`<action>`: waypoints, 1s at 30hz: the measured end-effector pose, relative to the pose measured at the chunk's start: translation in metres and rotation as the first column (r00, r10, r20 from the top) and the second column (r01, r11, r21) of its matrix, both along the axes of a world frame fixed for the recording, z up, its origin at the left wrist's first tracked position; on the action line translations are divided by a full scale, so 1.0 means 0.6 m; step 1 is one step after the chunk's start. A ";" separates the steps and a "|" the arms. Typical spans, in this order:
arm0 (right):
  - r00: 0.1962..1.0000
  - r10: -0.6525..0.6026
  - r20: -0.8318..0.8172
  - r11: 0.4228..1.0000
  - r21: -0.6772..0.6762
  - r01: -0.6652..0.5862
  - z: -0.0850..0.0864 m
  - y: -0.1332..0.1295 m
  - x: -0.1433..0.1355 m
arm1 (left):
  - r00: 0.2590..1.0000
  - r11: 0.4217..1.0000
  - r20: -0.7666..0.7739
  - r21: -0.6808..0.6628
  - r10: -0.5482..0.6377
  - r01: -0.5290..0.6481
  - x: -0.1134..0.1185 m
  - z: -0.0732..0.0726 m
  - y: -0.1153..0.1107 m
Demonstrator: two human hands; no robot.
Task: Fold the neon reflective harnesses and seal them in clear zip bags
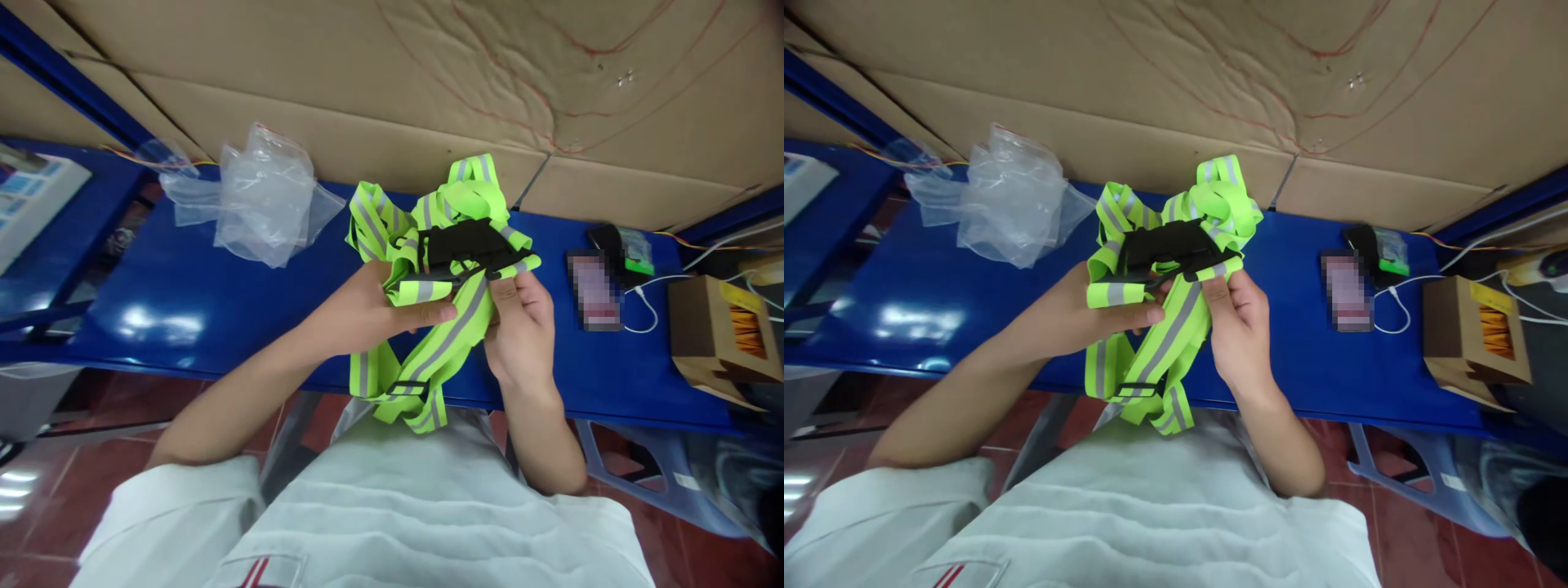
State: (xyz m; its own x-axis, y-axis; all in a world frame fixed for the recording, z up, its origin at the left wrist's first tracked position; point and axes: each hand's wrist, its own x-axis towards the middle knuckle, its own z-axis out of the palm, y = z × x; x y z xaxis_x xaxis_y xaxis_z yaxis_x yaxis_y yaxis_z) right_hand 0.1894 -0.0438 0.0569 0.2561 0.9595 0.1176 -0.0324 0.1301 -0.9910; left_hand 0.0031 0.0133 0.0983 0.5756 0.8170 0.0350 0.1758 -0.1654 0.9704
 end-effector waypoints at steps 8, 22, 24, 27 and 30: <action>0.977 0.143 0.156 0.988 0.035 -0.151 -0.007 0.008 0.013 | 0.993 0.997 0.119 -0.072 0.007 0.002 0.023 -0.023 0.008; 0.782 0.117 0.612 0.979 0.064 -0.196 0.067 0.051 0.058 | 0.948 0.830 0.301 -0.498 -0.106 0.251 0.044 -0.043 -0.006; 0.859 0.125 0.496 0.985 0.040 -0.166 0.058 0.067 0.065 | 0.928 0.776 0.352 -0.548 -0.124 0.312 0.048 -0.048 -0.009; 0.924 0.204 0.324 0.979 -0.062 -0.194 0.049 0.085 0.077 | 0.915 0.718 0.349 -0.583 -0.201 0.380 0.050 -0.061 -0.009; 0.943 0.305 0.135 0.940 -0.203 -0.275 0.056 0.092 0.086 | 0.918 0.754 0.286 -0.528 -0.275 0.390 0.045 -0.076 -0.001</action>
State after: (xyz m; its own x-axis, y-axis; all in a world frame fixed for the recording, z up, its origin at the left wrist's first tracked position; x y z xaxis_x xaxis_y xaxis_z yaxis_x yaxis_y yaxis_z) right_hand 0.2411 0.0114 0.0904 -0.0447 0.9979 -0.0461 0.1211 -0.0404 -0.9918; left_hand 0.0303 0.0125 0.0530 0.8449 0.4786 -0.2390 0.0286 0.4057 0.9136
